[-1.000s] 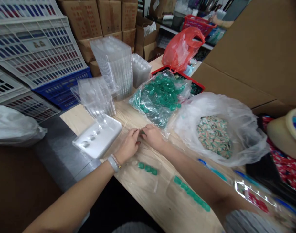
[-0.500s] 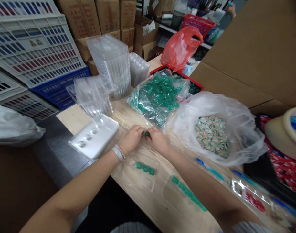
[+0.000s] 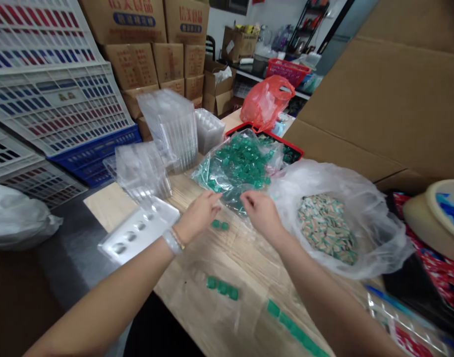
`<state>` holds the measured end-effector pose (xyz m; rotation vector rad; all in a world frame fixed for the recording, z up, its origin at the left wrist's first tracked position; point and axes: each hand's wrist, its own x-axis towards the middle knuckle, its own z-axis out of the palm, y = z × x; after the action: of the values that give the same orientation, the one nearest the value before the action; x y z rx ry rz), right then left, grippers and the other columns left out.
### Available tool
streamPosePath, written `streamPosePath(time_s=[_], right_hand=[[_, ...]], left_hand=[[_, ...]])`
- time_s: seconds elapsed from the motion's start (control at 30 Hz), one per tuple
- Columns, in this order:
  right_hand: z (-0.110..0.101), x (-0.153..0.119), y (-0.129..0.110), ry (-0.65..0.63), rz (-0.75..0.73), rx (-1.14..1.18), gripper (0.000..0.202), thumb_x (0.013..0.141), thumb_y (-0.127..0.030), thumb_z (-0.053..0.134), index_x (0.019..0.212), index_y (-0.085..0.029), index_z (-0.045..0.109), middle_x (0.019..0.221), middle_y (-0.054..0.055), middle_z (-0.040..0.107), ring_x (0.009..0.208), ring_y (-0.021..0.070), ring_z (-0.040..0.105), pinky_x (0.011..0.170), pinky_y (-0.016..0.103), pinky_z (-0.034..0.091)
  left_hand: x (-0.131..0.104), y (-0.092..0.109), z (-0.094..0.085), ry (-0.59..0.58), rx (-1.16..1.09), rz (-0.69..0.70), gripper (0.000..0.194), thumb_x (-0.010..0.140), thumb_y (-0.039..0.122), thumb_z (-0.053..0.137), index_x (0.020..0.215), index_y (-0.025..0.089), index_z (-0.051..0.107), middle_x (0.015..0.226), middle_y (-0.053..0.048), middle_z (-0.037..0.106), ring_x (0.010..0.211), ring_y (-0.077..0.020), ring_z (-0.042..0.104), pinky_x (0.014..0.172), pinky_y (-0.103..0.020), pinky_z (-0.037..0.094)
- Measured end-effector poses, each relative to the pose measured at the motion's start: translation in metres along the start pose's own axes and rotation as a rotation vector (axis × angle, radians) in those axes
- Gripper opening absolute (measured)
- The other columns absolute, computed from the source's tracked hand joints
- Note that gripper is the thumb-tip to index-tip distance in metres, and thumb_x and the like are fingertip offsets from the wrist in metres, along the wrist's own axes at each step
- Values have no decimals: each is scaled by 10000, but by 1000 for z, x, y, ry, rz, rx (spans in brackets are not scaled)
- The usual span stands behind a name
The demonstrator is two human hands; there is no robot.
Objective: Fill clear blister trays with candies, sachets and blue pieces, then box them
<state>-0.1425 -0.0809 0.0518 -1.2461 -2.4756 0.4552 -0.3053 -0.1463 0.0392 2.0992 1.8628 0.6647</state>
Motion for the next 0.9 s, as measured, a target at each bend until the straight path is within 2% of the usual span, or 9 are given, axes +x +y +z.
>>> streamPosePath(time_s=[0.1,0.23,0.3,0.4,0.5,0.6,0.73,0.8,0.9], right_hand=[[-9,47,11,71,-41,-106,289,816,-137,381,1021,-168,582,974,77,580,880,166,535,768,268,413],[-4,89,21,-50,-122,-208,235,766,-116,451,908,-150,634,971,103,563,930,192,512,804,291,406],[-3,94,32,-20,-78,-91,227,758,-110,447,887,-140,631,909,89,586,868,173,534,792,293,416],[-6,90,52,19,54,252,227,747,-144,456,916,-130,608,787,44,610,689,130,554,674,269,452],[-5,82,62,36,107,377,209,725,-165,481,882,-126,614,743,28,602,615,114,537,618,258,453],[-1,73,56,103,37,220,232,750,-166,459,915,-144,622,832,43,590,695,120,540,706,266,445],[3,62,35,4,-35,-55,276,769,-150,447,993,-140,607,906,82,554,810,156,531,768,276,416],[2,58,28,-15,-35,-99,277,769,-138,441,1000,-133,593,936,92,538,831,164,525,767,273,411],[1,54,26,49,3,-38,269,756,-127,448,999,-132,563,912,73,541,809,154,521,763,263,409]], left_hand=[[38,3,-12,61,177,-123,231,803,197,457,976,128,596,954,-116,575,949,-226,520,828,-355,407],[59,10,-9,22,357,-202,245,782,71,389,927,47,585,924,-196,577,921,-295,536,731,-395,433],[58,10,-6,-24,324,-179,277,774,28,347,919,55,582,919,-192,579,875,-276,556,693,-366,445],[57,4,-5,-36,205,-143,244,753,32,389,859,100,598,872,-149,596,849,-241,565,721,-345,443],[68,-3,-4,63,-87,-171,184,718,65,467,819,141,601,827,-84,613,816,-193,568,778,-326,433],[81,-2,-2,135,-604,-351,160,684,77,505,809,138,584,796,-48,606,703,-136,555,685,-275,463],[82,3,-1,97,-1229,-618,197,653,48,497,823,127,559,777,-26,575,558,-74,496,530,-218,456],[79,4,0,88,-1395,-665,248,623,4,478,824,125,556,785,-27,577,561,-67,497,542,-222,468],[77,5,4,91,-1508,-693,321,582,-49,452,826,127,562,802,-27,587,588,-71,523,587,-239,489]])
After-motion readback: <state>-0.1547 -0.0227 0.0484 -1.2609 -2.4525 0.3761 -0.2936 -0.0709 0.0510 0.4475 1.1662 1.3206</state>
